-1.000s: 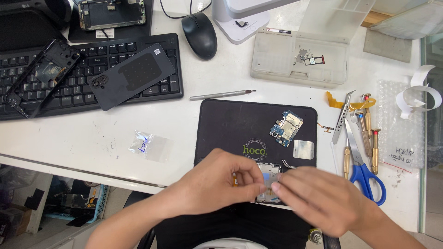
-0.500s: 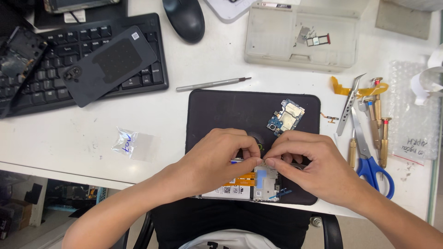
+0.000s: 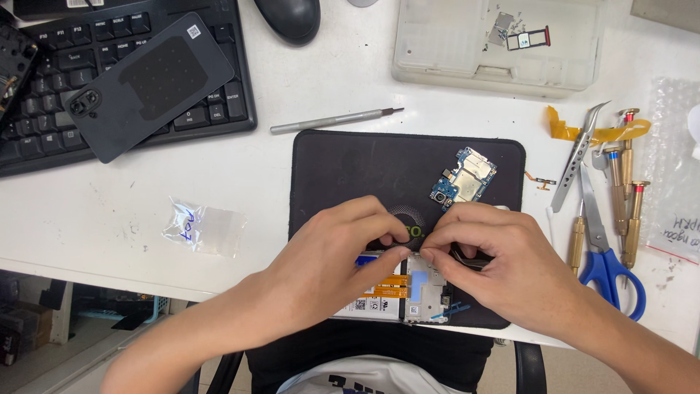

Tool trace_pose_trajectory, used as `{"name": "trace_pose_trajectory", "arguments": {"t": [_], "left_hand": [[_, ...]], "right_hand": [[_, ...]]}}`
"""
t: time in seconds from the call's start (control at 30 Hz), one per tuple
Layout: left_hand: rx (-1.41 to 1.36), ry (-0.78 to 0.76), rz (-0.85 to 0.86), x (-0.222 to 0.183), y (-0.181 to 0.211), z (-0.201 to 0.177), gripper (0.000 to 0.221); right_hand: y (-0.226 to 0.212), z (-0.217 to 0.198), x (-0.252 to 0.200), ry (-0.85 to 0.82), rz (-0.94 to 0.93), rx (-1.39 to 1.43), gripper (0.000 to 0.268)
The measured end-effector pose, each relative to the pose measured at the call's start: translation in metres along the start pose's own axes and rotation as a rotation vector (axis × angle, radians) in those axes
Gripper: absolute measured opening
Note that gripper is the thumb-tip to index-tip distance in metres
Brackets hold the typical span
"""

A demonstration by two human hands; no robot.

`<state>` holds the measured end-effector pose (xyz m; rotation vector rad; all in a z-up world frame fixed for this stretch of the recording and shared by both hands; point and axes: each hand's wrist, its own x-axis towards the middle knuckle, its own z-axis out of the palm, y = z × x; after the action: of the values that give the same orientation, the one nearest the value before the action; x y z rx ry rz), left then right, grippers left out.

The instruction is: The person uses tweezers to remove and reattach small components and ribbon cables on a disassembled smartphone motherboard. They peel back protective tape, lift the logic board, and reconnect flex cables while working on a desk with various tools and spare parts.

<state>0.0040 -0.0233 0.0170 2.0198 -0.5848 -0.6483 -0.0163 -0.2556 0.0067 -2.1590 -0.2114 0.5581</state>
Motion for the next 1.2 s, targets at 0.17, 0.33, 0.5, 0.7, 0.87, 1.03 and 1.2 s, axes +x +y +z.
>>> {"name": "trace_pose_trajectory", "arguments": {"t": [0.17, 0.33, 0.5, 0.7, 0.87, 1.03, 1.2], "left_hand": [[0.225, 0.261, 0.230, -0.024, -0.004, 0.015, 0.025], [0.485, 0.361, 0.474, -0.043, -0.014, 0.035, 0.030], [0.596, 0.329, 0.424, -0.049, -0.016, 0.055, 0.041], [0.709, 0.290, 0.411, -0.048, -0.016, 0.063, 0.045], [0.665, 0.335, 0.344, -0.045, -0.012, 0.071, 0.045], [0.602, 0.360, 0.304, -0.045, -0.011, 0.077, 0.040], [0.587, 0.368, 0.279, -0.045, -0.011, 0.082, 0.037]], "right_hand": [[-0.002, 0.001, 0.003, -0.010, 0.042, -0.042, 0.017], [0.001, 0.001, 0.004, -0.006, -0.091, -0.055, 0.014], [0.000, 0.001, 0.004, -0.007, -0.049, -0.064, 0.017], [0.002, 0.002, 0.004, 0.012, -0.090, -0.040, 0.013], [0.003, 0.003, 0.004, 0.023, -0.108, -0.056, 0.012], [0.004, 0.003, 0.003, 0.027, -0.126, -0.048, 0.012], [0.004, 0.003, 0.004, 0.010, -0.073, -0.039, 0.013]]}}
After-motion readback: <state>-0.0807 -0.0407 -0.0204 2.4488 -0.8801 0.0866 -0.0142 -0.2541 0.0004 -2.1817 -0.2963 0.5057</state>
